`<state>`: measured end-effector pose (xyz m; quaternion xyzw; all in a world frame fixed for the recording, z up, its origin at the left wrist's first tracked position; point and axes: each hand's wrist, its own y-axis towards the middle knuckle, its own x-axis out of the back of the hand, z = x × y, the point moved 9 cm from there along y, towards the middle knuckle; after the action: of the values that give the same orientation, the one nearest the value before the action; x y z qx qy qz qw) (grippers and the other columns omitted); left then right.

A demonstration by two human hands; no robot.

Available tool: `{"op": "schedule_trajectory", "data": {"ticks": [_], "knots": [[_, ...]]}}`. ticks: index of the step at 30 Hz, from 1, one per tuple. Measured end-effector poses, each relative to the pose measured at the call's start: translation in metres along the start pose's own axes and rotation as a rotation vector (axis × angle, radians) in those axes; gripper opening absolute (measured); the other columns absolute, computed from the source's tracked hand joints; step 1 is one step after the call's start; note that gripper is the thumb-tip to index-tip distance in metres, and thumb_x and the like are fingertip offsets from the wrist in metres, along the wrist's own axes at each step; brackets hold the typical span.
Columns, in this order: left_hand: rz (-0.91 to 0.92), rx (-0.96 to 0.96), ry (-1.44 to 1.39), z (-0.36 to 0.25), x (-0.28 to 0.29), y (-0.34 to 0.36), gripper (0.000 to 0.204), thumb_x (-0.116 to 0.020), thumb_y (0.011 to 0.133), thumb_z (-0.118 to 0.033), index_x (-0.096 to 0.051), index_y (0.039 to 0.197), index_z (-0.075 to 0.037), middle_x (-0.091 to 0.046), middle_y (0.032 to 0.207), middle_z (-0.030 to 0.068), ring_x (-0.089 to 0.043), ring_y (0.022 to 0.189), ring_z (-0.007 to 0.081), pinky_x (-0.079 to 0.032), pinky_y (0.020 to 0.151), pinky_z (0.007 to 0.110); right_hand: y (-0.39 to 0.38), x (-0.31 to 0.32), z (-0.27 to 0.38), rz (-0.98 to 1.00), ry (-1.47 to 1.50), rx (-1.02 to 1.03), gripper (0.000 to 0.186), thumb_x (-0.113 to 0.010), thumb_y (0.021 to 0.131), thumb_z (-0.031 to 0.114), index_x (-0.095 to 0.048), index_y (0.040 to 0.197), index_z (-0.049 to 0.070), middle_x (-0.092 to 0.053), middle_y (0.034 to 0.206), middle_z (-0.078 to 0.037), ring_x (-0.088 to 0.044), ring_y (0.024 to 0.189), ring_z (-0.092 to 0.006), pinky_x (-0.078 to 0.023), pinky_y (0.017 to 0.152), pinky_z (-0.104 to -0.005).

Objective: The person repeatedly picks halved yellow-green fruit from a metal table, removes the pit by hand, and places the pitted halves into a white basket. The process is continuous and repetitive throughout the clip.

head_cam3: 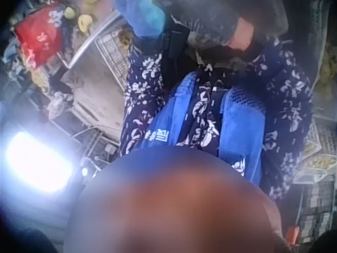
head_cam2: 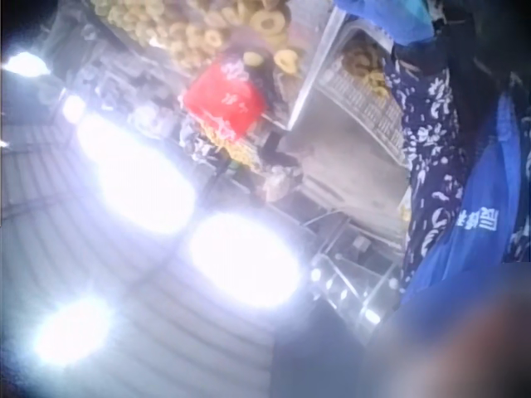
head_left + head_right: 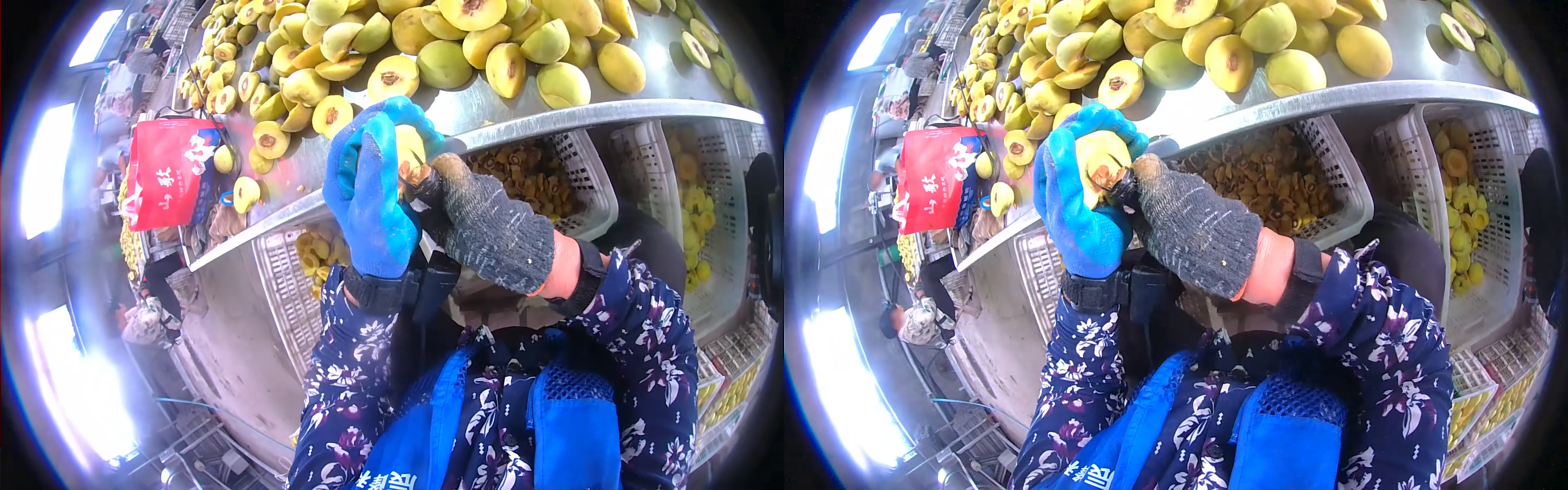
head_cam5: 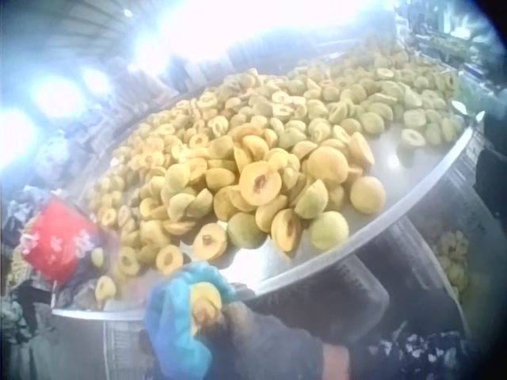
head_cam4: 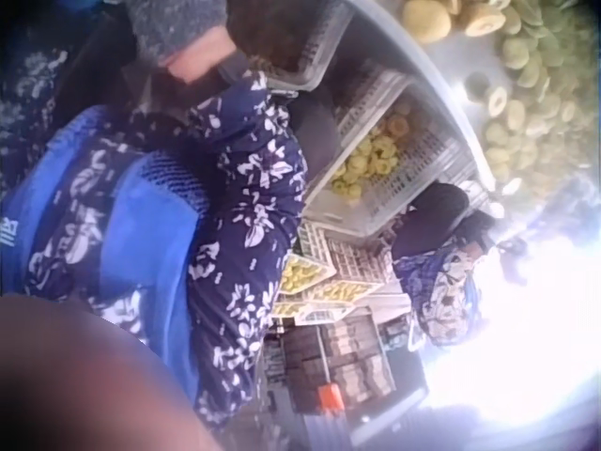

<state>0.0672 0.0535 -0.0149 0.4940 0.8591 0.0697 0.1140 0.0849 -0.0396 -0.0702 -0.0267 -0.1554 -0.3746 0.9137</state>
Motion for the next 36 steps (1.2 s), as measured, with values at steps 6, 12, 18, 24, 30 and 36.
{"op": "schedule_trajectory", "data": {"ticks": [6, 12, 18, 24, 30, 36], "knots": [[0.015, 0.096, -0.144, 0.013, -0.003, 0.003, 0.027, -0.056, 0.1, -0.019, -0.061, 0.112, 0.005, -0.067, 0.099, 0.0123, -0.065, 0.086, 0.0196, -0.055, 0.076, 0.032, -0.002, 0.006, -0.003, -0.002, 0.024, -0.036, 0.027, -0.056, 0.092, 0.015, -0.049, 0.112, -0.001, -0.063, 0.094, -0.029, -0.062, 0.093, -0.0464, -0.05, 0.075, -0.0509], [-0.021, 0.038, -0.06, 0.012, 0.001, -0.002, 0.024, -0.057, 0.099, -0.018, -0.062, 0.111, 0.003, -0.067, 0.1, 0.0115, -0.064, 0.084, 0.0181, -0.055, 0.074, 0.032, -0.002, 0.0, -0.004, -0.006, 0.047, -0.016, 0.026, -0.056, 0.093, 0.016, -0.049, 0.112, -0.001, -0.064, 0.094, -0.028, -0.062, 0.093, -0.0464, -0.05, 0.074, -0.0507], [0.03, -0.051, 0.16, 0.007, -0.003, 0.006, 0.039, -0.044, 0.104, -0.033, -0.058, 0.111, 0.003, -0.065, 0.099, 0.013, -0.065, 0.087, 0.0238, -0.055, 0.081, 0.037, 0.001, 0.002, -0.011, -0.033, 0.053, -0.102, 0.023, -0.056, 0.094, 0.018, -0.048, 0.107, 0.0, -0.064, 0.091, -0.028, -0.062, 0.091, -0.0468, -0.05, 0.073, -0.0511], [-0.037, 0.211, -0.37, 0.027, -0.004, 0.006, 0.043, -0.045, 0.103, -0.036, -0.055, 0.116, 0.004, -0.064, 0.102, 0.0154, -0.065, 0.089, 0.0248, -0.056, 0.084, 0.041, -0.002, 0.02, 0.004, -0.14, 0.084, -0.088, 0.025, -0.062, 0.094, 0.021, -0.051, 0.109, 0.006, -0.065, 0.083, -0.025, -0.065, 0.087, -0.0455, -0.052, 0.068, -0.0476], [0.002, 0.083, -0.228, 0.013, -0.011, 0.004, 0.034, -0.049, 0.103, -0.027, -0.058, 0.114, 0.004, -0.065, 0.098, 0.0134, -0.065, 0.087, 0.0229, -0.054, 0.08, 0.035, -0.003, 0.018, 0.0, -0.108, 0.092, -0.115, 0.027, -0.051, 0.093, 0.009, -0.048, 0.117, -0.003, -0.064, 0.095, -0.028, -0.064, 0.093, -0.0449, -0.052, 0.074, -0.0495], [0.033, -0.016, -0.013, 0.006, -0.009, 0.002, 0.029, -0.051, 0.102, -0.022, -0.061, 0.111, 0.004, -0.067, 0.096, 0.0127, -0.065, 0.083, 0.0196, -0.055, 0.078, 0.034, -0.007, 0.015, 0.008, -0.116, -0.001, 0.091, 0.028, -0.057, 0.089, 0.007, -0.047, 0.114, -0.003, -0.064, 0.091, -0.029, -0.063, 0.091, -0.0459, -0.051, 0.071, -0.0504]]}}
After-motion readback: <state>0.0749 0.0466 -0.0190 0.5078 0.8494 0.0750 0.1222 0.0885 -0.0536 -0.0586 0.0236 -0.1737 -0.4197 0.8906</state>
